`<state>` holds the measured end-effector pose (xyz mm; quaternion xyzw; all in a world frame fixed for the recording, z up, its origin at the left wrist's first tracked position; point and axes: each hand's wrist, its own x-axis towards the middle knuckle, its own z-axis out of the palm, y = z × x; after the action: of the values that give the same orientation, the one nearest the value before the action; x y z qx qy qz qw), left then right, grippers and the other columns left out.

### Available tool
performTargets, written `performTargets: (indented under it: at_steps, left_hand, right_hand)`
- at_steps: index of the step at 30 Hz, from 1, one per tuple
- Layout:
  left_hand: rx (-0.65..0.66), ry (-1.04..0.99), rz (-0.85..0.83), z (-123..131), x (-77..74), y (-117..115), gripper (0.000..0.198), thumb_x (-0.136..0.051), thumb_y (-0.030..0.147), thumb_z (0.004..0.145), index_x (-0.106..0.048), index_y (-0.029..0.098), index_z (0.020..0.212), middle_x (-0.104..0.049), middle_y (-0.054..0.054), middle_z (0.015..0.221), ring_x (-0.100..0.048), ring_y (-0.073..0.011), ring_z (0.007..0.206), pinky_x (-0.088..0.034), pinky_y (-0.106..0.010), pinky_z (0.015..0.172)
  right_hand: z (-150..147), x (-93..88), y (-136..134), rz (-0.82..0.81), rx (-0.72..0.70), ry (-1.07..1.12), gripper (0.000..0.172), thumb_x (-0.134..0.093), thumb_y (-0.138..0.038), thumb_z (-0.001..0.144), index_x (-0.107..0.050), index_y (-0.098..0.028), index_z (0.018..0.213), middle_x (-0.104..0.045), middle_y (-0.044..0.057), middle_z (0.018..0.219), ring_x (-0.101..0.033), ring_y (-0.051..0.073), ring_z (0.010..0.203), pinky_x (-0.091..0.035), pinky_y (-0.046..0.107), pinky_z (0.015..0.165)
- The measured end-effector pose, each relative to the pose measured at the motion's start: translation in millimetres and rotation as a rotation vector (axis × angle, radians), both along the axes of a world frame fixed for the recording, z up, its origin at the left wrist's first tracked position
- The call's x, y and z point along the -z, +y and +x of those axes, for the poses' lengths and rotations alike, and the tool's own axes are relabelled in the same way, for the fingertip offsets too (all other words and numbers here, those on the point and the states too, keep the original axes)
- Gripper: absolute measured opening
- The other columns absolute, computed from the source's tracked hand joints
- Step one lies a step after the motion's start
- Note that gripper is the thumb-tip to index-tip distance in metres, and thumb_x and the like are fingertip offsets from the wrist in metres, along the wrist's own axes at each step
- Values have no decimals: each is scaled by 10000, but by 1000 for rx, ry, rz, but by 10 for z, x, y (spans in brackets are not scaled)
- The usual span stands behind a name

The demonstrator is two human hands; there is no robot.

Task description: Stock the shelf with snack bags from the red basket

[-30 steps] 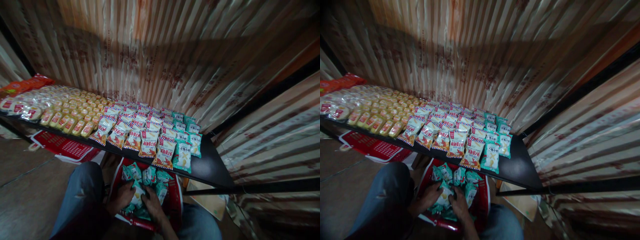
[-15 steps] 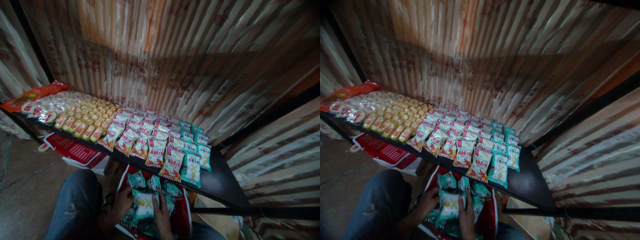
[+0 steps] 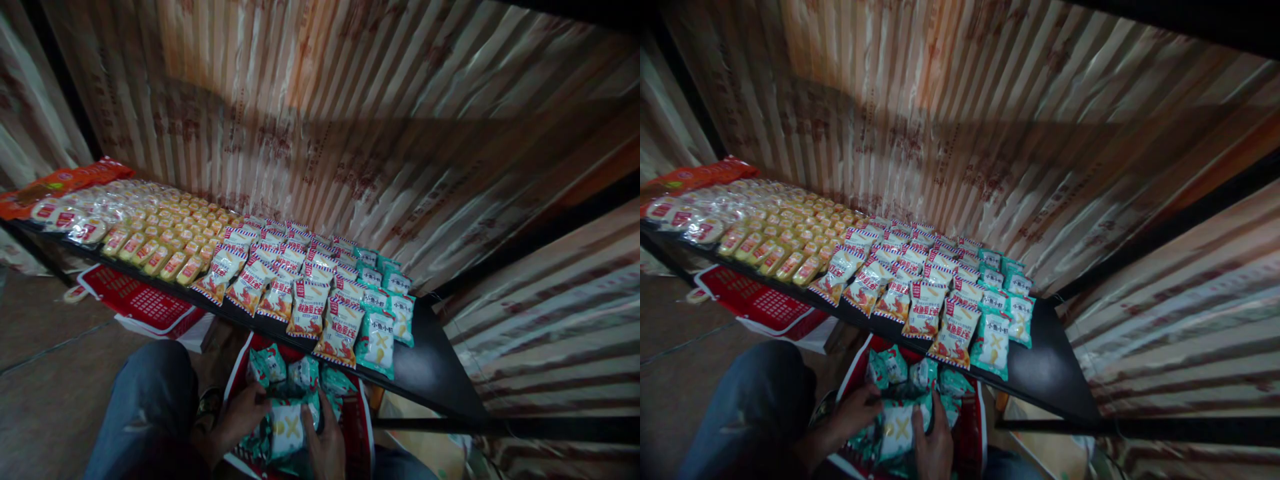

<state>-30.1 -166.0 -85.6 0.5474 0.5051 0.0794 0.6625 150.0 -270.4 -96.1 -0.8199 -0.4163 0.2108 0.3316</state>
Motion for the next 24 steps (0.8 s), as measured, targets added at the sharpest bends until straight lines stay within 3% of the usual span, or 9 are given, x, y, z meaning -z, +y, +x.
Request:
performTargets:
  at_steps: [3,6,11,13,18,21,24]
  left_hand:
    - [72,-44,-1,10,-67,-47,434,-579,533,718,-624,166,946,-660,-44,822,-623,-219,775,-483,-305,665]
    - [120,-103,38,-16,-155,-50,466,-661,574,635,-647,175,876,-665,-30,925,-592,-226,943,-460,-283,811]
    - [223,-279,-80,-30,-340,-108,827,-641,761,541,-595,199,1146,-639,-56,1160,-589,-252,1044,-494,-282,786]
    - [265,-391,-149,7,-415,-174,860,-655,768,535,-594,198,1176,-635,-61,1191,-579,-265,1090,-491,-296,839]
    - [227,-300,-131,176,-552,-241,856,-676,769,515,-644,178,1133,-674,-71,1125,-590,-289,1074,-491,-343,885]
    - [120,-353,-89,272,-610,-198,870,-663,775,530,-633,174,1158,-663,-90,1160,-580,-301,1100,-487,-363,912]
    - [94,-500,-127,348,-628,-208,829,-653,747,589,-618,172,1185,-670,-97,1155,-592,-295,1096,-479,-381,944]
  right_hand:
    - [-46,-93,14,41,-115,-50,593,-479,-545,847,-543,-157,1291,-581,138,1311,-558,285,1205,-476,384,991]
    - [-81,-310,17,117,-196,-103,503,-533,-487,847,-576,-205,1261,-623,105,1261,-594,264,1158,-491,364,973]
    - [-51,-709,-51,176,-220,-102,463,-564,-461,845,-591,-242,1252,-659,81,1202,-622,248,1109,-509,344,939]
    - [-10,-817,-84,197,-218,-86,423,-563,-436,854,-605,-258,1236,-662,69,1201,-622,241,1108,-506,341,943]
    - [195,-1038,-98,297,-102,-33,339,-582,-461,836,-695,-250,1077,-714,76,1072,-664,239,1004,-528,348,893]
    - [332,-1164,-92,352,49,122,417,-589,-542,800,-705,-206,1018,-725,96,1010,-673,246,953,-542,352,848]
    - [371,-1207,-118,381,129,381,538,-600,-596,767,-660,-184,1106,-706,105,1090,-661,252,995,-542,352,852]
